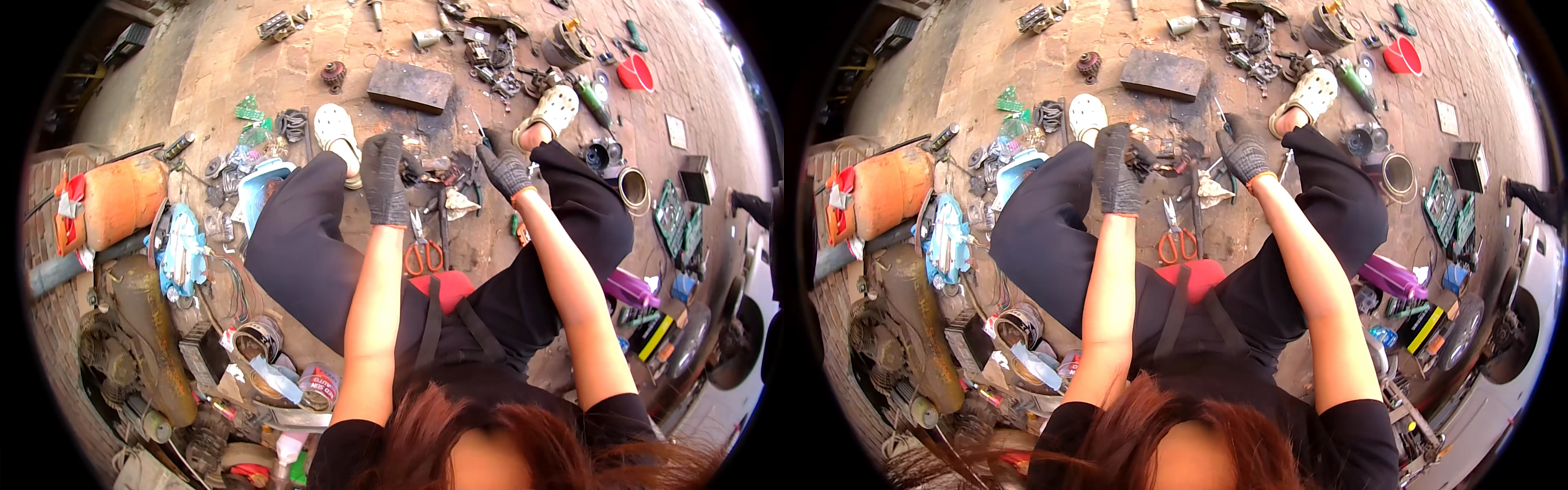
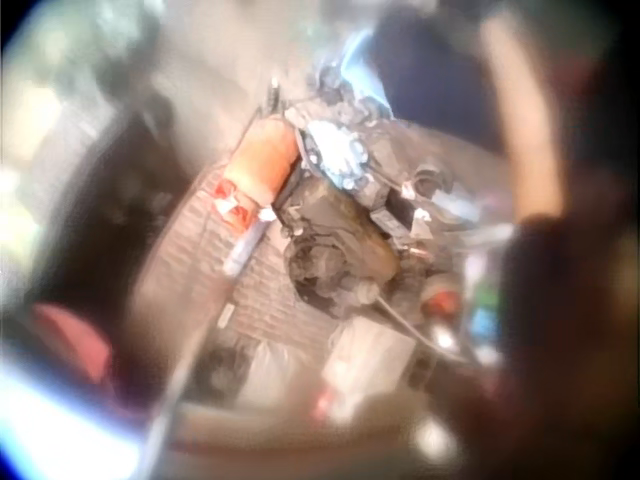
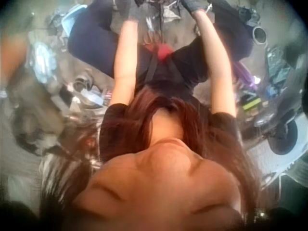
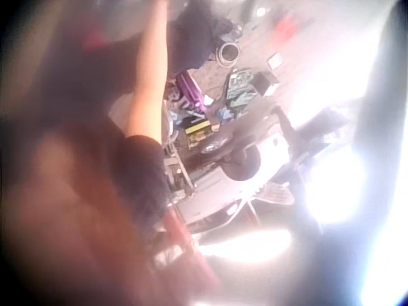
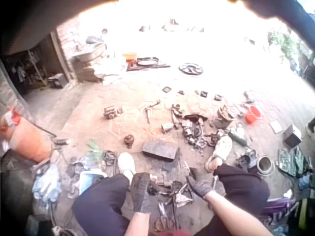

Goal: The person sits on the floor and uses a screwdriver and pliers to disassemble and manipulate a small electronic component. They remove parts and adjust internal elements while surrounded by various tools and electronic parts.

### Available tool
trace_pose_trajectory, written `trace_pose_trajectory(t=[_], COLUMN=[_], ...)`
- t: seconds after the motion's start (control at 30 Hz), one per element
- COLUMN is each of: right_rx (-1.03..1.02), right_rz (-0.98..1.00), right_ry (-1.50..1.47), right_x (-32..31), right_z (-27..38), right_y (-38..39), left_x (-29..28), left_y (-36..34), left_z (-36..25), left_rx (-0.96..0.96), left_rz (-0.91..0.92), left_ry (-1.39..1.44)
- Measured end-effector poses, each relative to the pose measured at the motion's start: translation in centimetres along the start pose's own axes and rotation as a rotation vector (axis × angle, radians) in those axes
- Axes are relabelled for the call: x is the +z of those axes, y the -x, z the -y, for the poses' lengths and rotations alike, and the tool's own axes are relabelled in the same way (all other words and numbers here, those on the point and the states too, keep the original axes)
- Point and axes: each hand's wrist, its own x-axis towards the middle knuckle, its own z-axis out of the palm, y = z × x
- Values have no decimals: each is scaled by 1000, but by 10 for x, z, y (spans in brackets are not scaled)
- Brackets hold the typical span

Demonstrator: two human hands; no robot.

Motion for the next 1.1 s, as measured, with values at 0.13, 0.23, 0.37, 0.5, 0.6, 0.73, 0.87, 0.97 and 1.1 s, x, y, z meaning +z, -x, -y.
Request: trace_pose_trajectory(t=[0.13,0.23,0.37,0.5,0.6,0.73,0.87,0.97,1.1], right_rx=[352,529,1015,1055,999,1045,831,830,755], right_rz=[80,76,232,-49,-55,150,315,195,-64], right_ry=[207,90,298,182,112,155,170,87,-233], right_x=[60,104,134,147,150,154,147,158,144], right_z=[-69,-97,-105,-130,-156,-184,-177,-171,-141], right_y=[16,50,78,76,49,28,27,29,27], left_x=[-5,-9,-5,-2,-21,5,8,6,-1], left_y=[-8,-11,-10,-6,-14,2,-1,-4,-11], left_z=[-6,-6,-5,2,23,22,17,19,30], left_rx=[37,55,-16,-102,-137,-96,-133,-124,-87], left_rz=[-25,-44,-100,-157,-151,-99,-103,-174,-171], left_ry=[-105,-119,-143,-118,-33,71,57,-45,-69])
